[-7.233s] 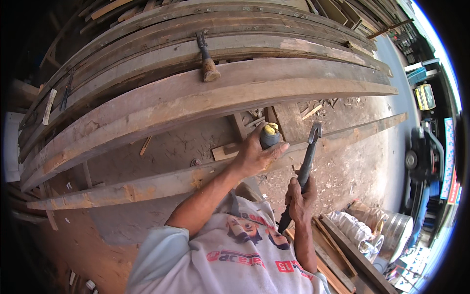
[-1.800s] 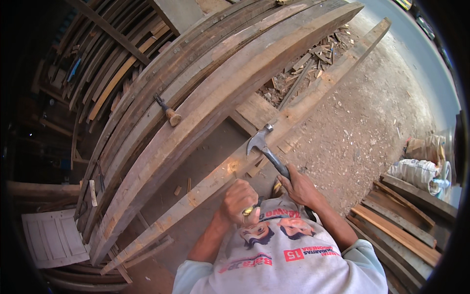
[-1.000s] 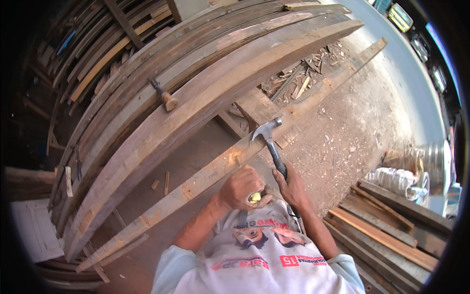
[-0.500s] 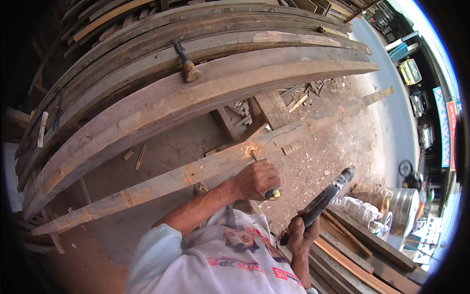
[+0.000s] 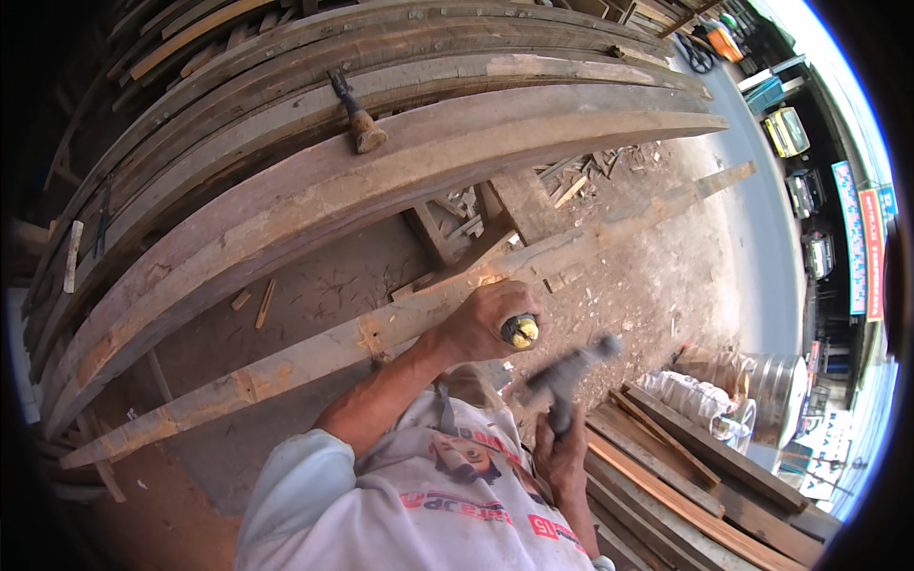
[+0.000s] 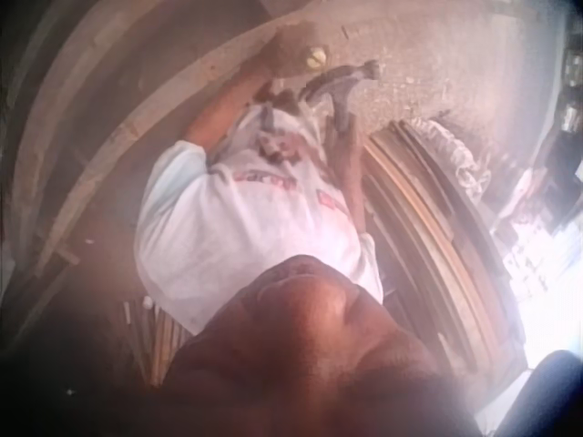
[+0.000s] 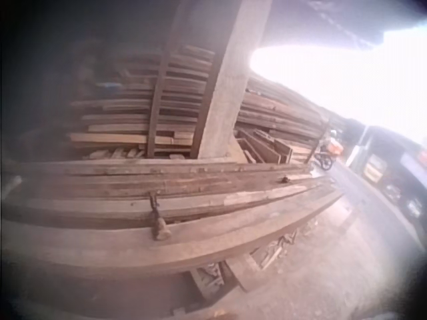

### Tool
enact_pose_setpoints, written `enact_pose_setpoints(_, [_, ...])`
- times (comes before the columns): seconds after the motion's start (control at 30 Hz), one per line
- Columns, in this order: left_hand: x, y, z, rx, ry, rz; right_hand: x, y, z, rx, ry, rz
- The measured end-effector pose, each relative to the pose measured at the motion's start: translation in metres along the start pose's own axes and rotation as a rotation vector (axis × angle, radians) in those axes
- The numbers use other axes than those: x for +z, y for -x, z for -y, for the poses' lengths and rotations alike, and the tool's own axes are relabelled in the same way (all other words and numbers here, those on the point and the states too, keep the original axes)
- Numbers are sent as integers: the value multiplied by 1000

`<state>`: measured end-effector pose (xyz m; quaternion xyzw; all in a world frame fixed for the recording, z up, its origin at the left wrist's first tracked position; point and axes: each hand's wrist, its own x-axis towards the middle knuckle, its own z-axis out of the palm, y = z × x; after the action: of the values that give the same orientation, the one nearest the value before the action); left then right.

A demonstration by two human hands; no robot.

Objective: The person uses a hammer and a wooden mallet to assemble a large curved wooden frame. They repeatedly strike the wooden dowels and planks to secure the structure, occasionally using pliers to adjust components.

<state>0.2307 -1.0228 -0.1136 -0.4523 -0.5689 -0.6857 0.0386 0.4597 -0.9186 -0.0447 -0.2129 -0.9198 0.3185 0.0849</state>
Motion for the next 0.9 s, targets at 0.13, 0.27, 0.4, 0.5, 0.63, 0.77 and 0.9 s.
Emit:
enact_pose_setpoints(0.13, [1, 4, 4, -16, 2, 0, -12, 0, 21, 124, 22, 48])
enact_pose_setpoints(0.27, [-1, -4, -2, -33, -44, -37, -30, 9, 25, -251, -474, -388])
enact_pose_setpoints(0.4, [3, -4, 1, -24, -2, -39, -32, -3, 45, -388, -465, -396])
enact_pose_setpoints(0.5, [3, -4, 3, -17, -8, -21, -17, -8, 39, 175, 150, 140])
enact_pose_setpoints(0.63, [1, -3, 6, -45, -15, -19, -18, -3, 37, 287, -65, 144])
enact_pose_setpoints(0.77, [1, 0, 6, -109, -16, -15, -45, -8, 61, -116, -555, -377])
enact_pose_setpoints(0.9, [-1, 0, 6, -124, 9, -27, -72, -21, 96, -473, -820, -734])
